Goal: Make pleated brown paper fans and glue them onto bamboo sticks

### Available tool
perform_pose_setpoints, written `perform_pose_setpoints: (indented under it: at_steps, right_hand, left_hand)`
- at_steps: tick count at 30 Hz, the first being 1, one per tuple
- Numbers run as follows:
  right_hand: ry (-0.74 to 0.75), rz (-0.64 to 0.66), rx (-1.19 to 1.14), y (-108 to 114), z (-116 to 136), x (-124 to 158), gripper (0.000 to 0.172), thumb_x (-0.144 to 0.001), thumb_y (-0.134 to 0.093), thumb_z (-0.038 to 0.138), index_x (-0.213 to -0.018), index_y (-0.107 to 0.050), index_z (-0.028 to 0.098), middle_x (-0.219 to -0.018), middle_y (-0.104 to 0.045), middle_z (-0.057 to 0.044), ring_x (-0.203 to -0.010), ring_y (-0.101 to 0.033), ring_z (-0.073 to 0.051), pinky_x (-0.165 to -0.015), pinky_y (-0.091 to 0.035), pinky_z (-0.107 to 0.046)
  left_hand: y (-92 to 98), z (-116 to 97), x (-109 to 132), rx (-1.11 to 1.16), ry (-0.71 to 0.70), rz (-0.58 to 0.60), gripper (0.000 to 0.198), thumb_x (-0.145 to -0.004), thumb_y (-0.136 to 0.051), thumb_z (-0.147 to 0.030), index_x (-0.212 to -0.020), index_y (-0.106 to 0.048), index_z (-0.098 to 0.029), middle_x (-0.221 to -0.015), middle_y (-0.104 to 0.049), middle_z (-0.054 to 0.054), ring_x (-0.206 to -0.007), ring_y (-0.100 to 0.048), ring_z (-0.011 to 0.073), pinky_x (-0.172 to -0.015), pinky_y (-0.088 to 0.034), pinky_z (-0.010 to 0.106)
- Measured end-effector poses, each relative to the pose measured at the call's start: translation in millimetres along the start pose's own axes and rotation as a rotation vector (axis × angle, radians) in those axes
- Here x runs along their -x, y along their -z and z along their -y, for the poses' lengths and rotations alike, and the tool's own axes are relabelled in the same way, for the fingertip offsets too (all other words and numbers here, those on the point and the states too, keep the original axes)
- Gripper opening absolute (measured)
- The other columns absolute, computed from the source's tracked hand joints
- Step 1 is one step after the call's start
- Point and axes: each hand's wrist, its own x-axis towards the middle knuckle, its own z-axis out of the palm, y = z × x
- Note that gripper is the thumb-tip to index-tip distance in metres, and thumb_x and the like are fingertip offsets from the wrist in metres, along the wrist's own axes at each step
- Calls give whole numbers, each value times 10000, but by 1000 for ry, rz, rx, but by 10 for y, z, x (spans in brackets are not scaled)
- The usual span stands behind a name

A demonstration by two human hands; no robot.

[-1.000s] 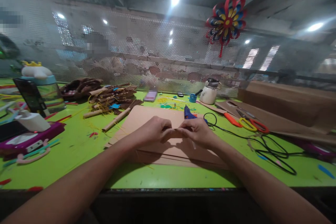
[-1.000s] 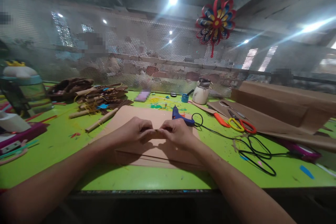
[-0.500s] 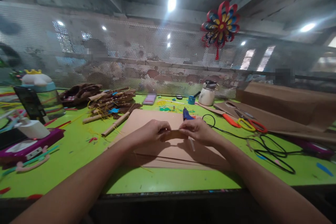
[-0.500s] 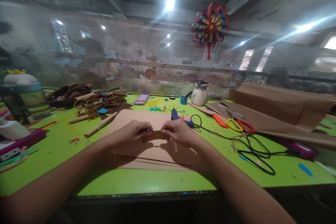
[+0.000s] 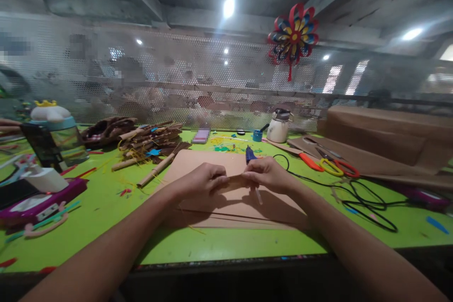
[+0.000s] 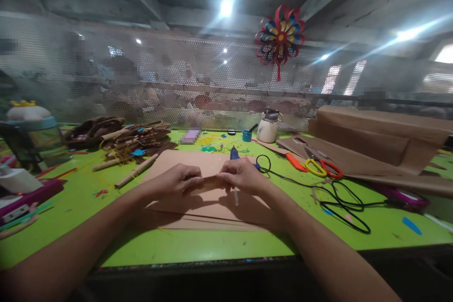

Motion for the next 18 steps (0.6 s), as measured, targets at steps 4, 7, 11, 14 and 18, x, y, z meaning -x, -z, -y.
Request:
perform_pose_setpoints:
  at_steps: [4,7,11,14,18]
  right_hand:
    - [-26,25,-103,48,-8,-1,295,-734,-601,408,-685,-586,118,-526,-604,-8,-428,-557,-94,-407,-402,-182]
    - [-43,-3,-148,95,-18,-3,295,-724,-618,401,-670,-585,113,-510,-586,1,-431,-551,-91,-424,-408,-188]
    - [-8,-107,-340,126,29,5,305,-771,-570,410,-732,-619,111,-594,-591,-19,-510,-549,-92,-529,-459,-228]
    - [48,-149,-499,94,117,38,306,-803,-536,401,-901,-646,133,-763,-624,-61,-660,-572,-110,-637,-472,-246]
    - [126,178,-577,10,208,100,373,-709,-671,312,-1054,-615,182,-909,-625,-68,-814,-580,-145,-748,-460,-280]
  left_hand:
    - [11,6,-13,119,54,15,347,-834,-407,-431,-682,-542,-150,-518,-540,-27,-488,-462,85,-498,-317,186]
    - [25,31,-26,178,98,10,330,-813,-450,-435,-712,-564,-142,-537,-570,-19,-486,-483,83,-496,-336,184]
    - [64,-11,-6,348,37,30,304,-832,-450,-401,-725,-554,-136,-586,-596,5,-534,-505,89,-544,-374,204]
    - [66,-92,38,552,-16,75,285,-839,-458,-400,-735,-526,-144,-610,-612,14,-548,-499,87,-561,-379,212]
    - [20,-168,78,776,-14,230,281,-821,-499,-414,-737,-524,-148,-568,-595,-1,-525,-481,80,-556,-360,211]
